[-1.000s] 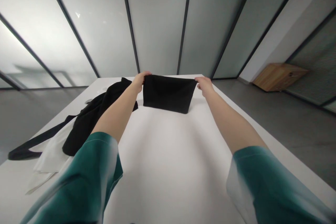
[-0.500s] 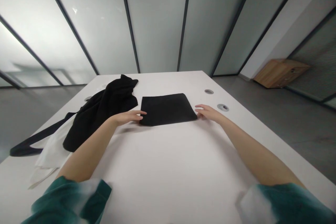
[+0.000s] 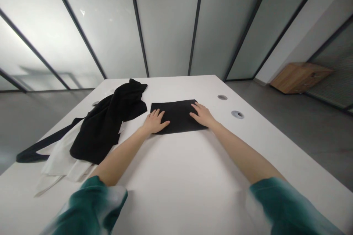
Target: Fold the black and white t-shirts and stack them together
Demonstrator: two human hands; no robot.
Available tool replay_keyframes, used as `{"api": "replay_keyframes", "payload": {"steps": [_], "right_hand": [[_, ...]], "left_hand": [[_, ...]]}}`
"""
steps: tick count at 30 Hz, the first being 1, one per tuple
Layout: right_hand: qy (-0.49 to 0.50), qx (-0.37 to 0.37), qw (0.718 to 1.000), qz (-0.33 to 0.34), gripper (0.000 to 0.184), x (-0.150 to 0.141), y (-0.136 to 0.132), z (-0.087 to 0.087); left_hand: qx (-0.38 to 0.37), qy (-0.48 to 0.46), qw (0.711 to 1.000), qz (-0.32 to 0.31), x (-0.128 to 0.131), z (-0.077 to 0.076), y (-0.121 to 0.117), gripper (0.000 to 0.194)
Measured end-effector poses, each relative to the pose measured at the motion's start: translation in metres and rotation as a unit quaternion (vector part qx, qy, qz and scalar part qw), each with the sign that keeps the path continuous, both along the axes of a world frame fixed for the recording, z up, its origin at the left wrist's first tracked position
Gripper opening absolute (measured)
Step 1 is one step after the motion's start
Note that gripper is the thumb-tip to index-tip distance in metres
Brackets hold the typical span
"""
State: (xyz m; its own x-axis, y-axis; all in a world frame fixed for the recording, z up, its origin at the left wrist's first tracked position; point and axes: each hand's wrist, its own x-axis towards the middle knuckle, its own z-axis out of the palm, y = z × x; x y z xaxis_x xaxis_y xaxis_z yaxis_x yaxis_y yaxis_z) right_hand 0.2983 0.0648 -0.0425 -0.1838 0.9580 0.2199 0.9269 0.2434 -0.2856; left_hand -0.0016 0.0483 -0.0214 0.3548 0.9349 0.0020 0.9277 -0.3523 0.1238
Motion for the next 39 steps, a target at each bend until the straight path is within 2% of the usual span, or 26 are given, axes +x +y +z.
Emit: {"api": "replay_keyframes", "payload": {"steps": [5, 9, 11, 14, 16, 18, 21, 26, 28, 31, 34, 39], "right_hand": [[-0.079, -0.065, 0.995, 0.007, 0.065, -0.003, -0.022, -0.019], [-0.078, -0.050, 0.996, 0.011, 0.061, -0.001, -0.023, -0.014], [-0.060, -0.045, 0.997, -0.001, 0.054, 0.001, -0.015, -0.007], [-0.015, -0.023, 0.997, -0.070, 0.048, 0.006, 0.006, 0.000], [0.025, -0.011, 0.991, -0.134, 0.051, 0.010, 0.022, -0.001], [0.085, -0.031, 0.979, -0.184, 0.055, 0.014, 0.039, -0.004], [0.182, -0.062, 0.960, -0.203, 0.055, 0.017, 0.060, -0.009], [0.218, -0.056, 0.960, -0.165, 0.037, 0.019, 0.077, -0.011], [0.206, -0.042, 0.965, -0.154, 0.031, 0.020, 0.077, -0.010], [0.148, 0.013, 0.973, -0.176, 0.032, 0.018, 0.069, -0.007], [0.078, 0.067, 0.982, -0.156, 0.038, 0.006, 0.051, -0.001], [0.022, 0.083, 0.996, 0.023, 0.034, -0.028, -0.011, 0.005]], "left_hand": [[-0.021, -0.003, 0.999, -0.026, -0.013, -0.019, -0.010, 0.078], [-0.018, -0.019, 0.999, -0.033, -0.024, -0.024, -0.010, 0.077], [-0.014, -0.029, 0.999, -0.041, -0.026, -0.025, -0.009, 0.077], [-0.014, -0.039, 0.998, -0.051, -0.028, -0.026, -0.009, 0.077], [-0.015, -0.043, 0.998, -0.053, -0.028, -0.026, -0.009, 0.077], [-0.017, -0.045, 0.997, -0.054, -0.029, -0.025, -0.010, 0.077], [-0.023, -0.041, 0.998, -0.051, -0.028, -0.023, -0.012, 0.077], [-0.027, -0.041, 0.998, -0.048, -0.026, -0.019, -0.014, 0.077], [-0.025, -0.041, 0.998, -0.048, -0.026, -0.019, -0.014, 0.077], [-0.026, -0.037, 0.998, -0.045, -0.026, -0.019, -0.014, 0.077], [-0.022, -0.036, 0.998, -0.044, -0.026, -0.020, -0.014, 0.077], [-0.006, -0.021, 0.999, -0.030, -0.023, -0.022, -0.015, 0.075]]}}
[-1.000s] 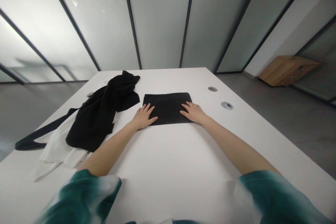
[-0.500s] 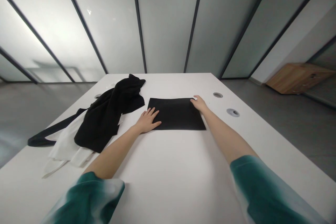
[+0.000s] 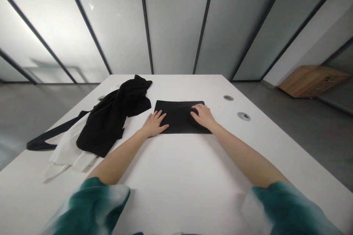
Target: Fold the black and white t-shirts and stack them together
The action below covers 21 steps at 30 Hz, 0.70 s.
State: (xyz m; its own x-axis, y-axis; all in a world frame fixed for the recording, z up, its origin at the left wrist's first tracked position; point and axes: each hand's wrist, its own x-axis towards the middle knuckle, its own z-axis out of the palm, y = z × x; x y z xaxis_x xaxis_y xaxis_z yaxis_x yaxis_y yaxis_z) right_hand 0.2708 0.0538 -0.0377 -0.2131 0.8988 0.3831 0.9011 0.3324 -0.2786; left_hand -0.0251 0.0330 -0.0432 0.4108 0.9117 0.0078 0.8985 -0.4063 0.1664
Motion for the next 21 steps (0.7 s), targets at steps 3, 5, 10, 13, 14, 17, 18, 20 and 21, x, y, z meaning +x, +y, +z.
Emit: {"api": "replay_keyframes", "payload": {"steps": [3, 5, 10, 13, 14, 17, 18, 20, 21], "right_hand": [[-0.006, 0.006, 0.997, 0.081, 0.034, -0.010, -0.041, -0.002], [0.002, 0.005, 0.995, 0.096, 0.035, -0.009, -0.058, -0.005], [0.055, 0.001, 0.997, 0.051, 0.036, 0.000, -0.058, -0.011], [0.070, 0.006, 0.997, 0.024, 0.034, 0.003, -0.049, -0.014], [0.071, 0.006, 0.997, 0.016, 0.033, 0.003, -0.047, -0.015], [0.069, 0.007, 0.998, -0.009, 0.033, 0.006, -0.045, -0.017], [0.067, 0.007, 0.998, -0.018, 0.034, 0.008, -0.044, -0.018], [0.056, 0.000, 0.998, -0.039, 0.038, 0.010, -0.043, -0.020], [0.047, -0.009, 0.998, -0.051, 0.039, 0.012, -0.042, -0.021]], "left_hand": [[0.009, 0.006, 1.000, 0.024, 0.000, -0.001, 0.002, 0.074], [0.016, 0.005, 0.999, 0.041, 0.001, -0.003, 0.007, 0.075], [0.040, 0.003, 0.994, 0.106, 0.021, 0.000, 0.019, 0.079], [0.054, -0.018, 0.991, 0.118, 0.045, 0.012, 0.014, 0.080], [0.054, -0.025, 0.992, 0.109, 0.053, 0.017, 0.011, 0.080], [0.086, -0.043, 0.993, 0.062, 0.069, 0.028, 0.001, 0.073], [0.106, -0.048, 0.992, 0.044, 0.070, 0.029, -0.001, 0.068], [0.125, -0.051, 0.991, 0.004, 0.068, 0.025, -0.002, 0.060], [0.115, -0.048, 0.992, -0.019, 0.066, 0.020, -0.002, 0.058]]}}
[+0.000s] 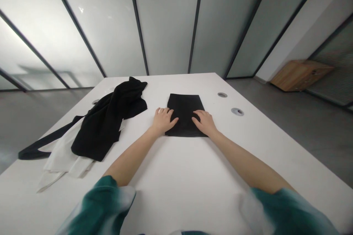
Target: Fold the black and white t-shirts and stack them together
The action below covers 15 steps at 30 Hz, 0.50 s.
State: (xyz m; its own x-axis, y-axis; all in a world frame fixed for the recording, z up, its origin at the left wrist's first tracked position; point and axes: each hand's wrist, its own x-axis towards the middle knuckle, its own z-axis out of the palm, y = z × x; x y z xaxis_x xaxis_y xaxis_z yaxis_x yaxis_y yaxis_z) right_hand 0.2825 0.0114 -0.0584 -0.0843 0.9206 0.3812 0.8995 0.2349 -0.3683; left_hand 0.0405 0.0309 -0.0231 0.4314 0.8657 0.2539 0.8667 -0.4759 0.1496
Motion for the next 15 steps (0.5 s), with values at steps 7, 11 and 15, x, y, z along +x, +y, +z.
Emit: {"api": "replay_keyframes", "payload": {"steps": [7, 11, 15], "right_hand": [[-0.010, -0.061, 0.997, 0.034, 0.040, 0.007, 0.007, -0.009], [0.058, -0.024, 0.997, 0.048, 0.036, 0.013, 0.012, -0.009], [0.070, -0.032, 0.997, -0.022, 0.034, 0.017, 0.014, -0.010]], "left_hand": [[-0.082, 0.023, 0.996, -0.026, -0.011, -0.017, 0.003, 0.056], [-0.039, -0.007, 0.998, 0.054, -0.013, -0.010, 0.005, 0.053], [-0.003, -0.050, 0.989, 0.143, -0.032, -0.014, 0.016, 0.055]]}}
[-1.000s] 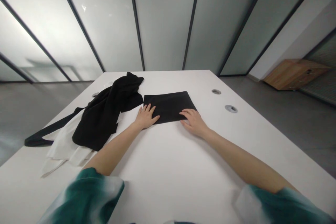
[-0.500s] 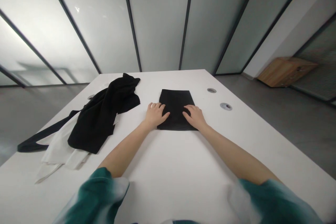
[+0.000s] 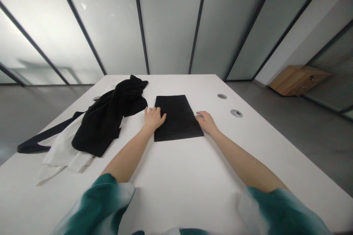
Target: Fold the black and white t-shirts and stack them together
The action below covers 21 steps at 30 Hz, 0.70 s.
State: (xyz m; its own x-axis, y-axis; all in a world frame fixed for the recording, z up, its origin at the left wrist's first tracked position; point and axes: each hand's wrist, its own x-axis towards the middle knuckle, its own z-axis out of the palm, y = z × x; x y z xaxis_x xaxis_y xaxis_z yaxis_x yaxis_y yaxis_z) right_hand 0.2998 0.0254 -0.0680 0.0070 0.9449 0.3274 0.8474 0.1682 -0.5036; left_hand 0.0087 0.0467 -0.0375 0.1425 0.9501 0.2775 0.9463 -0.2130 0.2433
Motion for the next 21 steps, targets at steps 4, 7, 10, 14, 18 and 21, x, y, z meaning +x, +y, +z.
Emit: {"api": "replay_keyframes", "payload": {"steps": [4, 7, 10, 14, 18, 21], "right_hand": [[-0.041, -0.033, 0.998, -0.018, 0.031, -0.002, 0.000, -0.001], [-0.071, -0.037, 0.996, -0.026, 0.030, -0.006, -0.001, -0.001], [-0.083, -0.041, 0.995, -0.046, 0.031, -0.009, -0.002, 0.001], [-0.071, -0.071, 0.992, -0.076, 0.036, -0.010, 0.003, 0.004], [-0.023, -0.118, 0.990, -0.071, 0.033, -0.010, 0.021, 0.010], [0.032, -0.162, 0.986, -0.033, 0.027, -0.015, 0.039, 0.015]], "left_hand": [[-0.026, -0.016, 0.996, 0.086, -0.018, -0.011, 0.011, 0.071], [-0.068, -0.004, 0.997, 0.045, -0.019, -0.015, 0.015, 0.073], [-0.060, -0.004, 0.998, -0.006, -0.013, -0.014, 0.015, 0.063], [-0.063, -0.042, 0.997, -0.022, -0.011, -0.011, 0.018, 0.049], [-0.089, -0.140, 0.985, -0.034, -0.016, -0.016, 0.026, 0.038], [-0.111, -0.268, 0.955, -0.064, -0.017, -0.024, 0.033, 0.041]]}}
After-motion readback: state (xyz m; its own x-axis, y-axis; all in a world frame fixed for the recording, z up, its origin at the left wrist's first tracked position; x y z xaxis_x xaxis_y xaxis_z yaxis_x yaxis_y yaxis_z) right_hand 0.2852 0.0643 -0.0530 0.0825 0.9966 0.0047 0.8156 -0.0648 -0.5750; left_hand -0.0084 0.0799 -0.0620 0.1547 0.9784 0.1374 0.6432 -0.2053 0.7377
